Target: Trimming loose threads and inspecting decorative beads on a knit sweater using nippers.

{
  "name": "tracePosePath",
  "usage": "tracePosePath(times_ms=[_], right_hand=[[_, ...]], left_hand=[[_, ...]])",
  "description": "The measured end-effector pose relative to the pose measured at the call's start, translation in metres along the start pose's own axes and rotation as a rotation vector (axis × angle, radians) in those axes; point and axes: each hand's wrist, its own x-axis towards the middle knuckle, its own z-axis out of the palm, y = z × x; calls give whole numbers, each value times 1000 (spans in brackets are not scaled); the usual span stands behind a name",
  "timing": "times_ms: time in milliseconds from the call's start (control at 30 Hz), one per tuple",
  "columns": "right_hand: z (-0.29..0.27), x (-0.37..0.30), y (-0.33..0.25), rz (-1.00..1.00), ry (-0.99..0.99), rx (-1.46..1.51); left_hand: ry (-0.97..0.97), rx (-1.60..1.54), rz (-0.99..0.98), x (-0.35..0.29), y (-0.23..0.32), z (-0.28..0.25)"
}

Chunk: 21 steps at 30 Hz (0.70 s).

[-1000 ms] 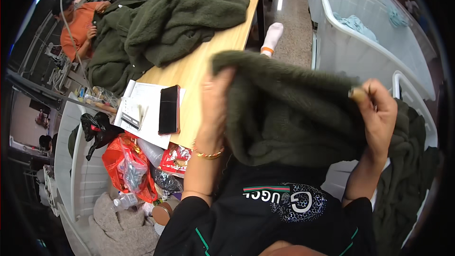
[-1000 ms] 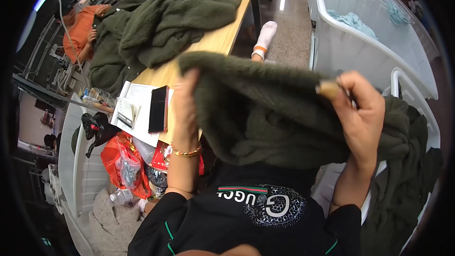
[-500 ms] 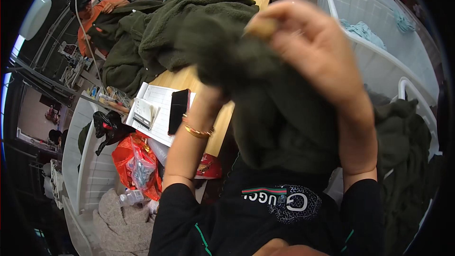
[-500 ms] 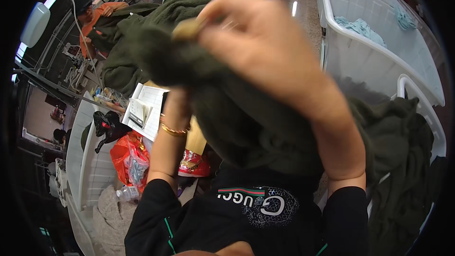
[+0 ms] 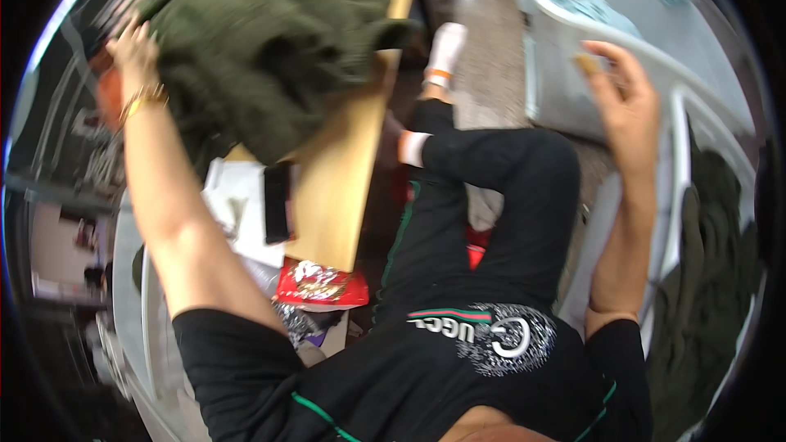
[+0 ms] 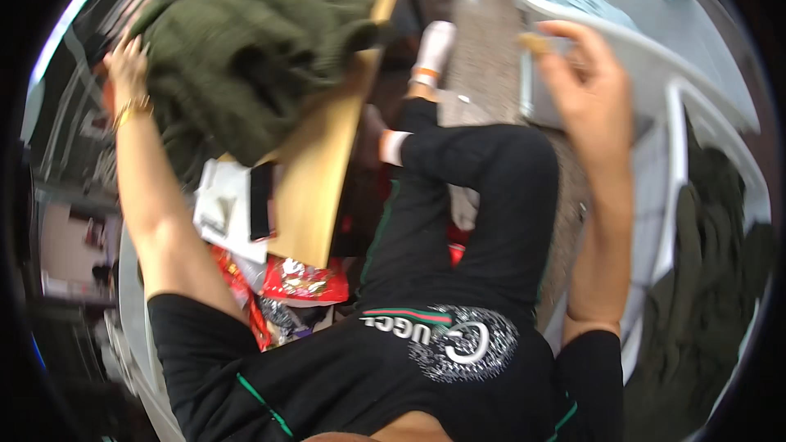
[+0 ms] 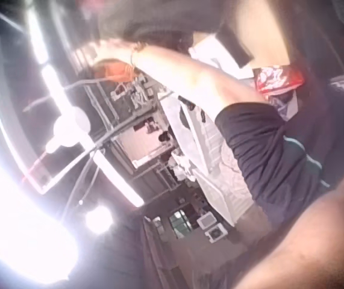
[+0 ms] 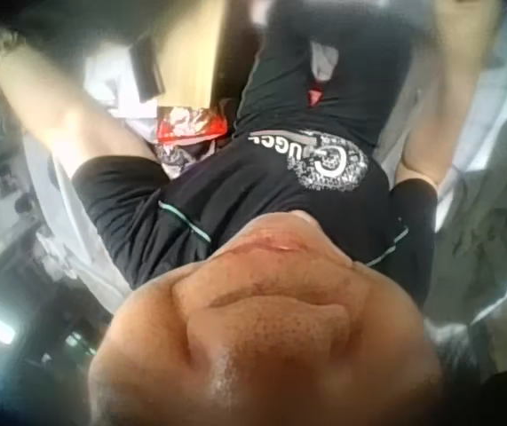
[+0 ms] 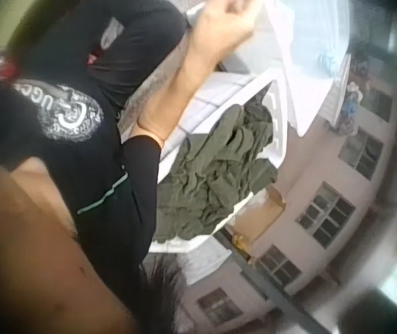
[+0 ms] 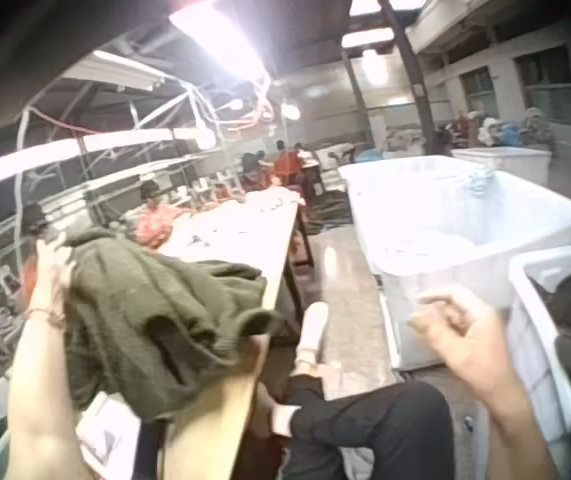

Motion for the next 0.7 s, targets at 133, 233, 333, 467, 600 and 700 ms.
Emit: tracePosePath(times_ms=[133,233,333,467,600,700], right_hand=[[-6,-18,50,-67,-148,-20],[-8,-4,43,-214,-145,-304],[-27,6,36,-161,-75,-557],[-81,48,70,59,-142,-731],[-159,28,84,188,209,-1244],[-294,-37,167,102,622,-1249]], left_hand=[[-341,-154,-163,-151,-71,106],[-550,-116,-400,-208,-96,135],[-677,-180,-564,-283,-132,199],[-918,-213,-534,-353,-148,259],[-1083,-114,-405,-391,-112,258],[-1144,-94,-399,-395,-98,253]])
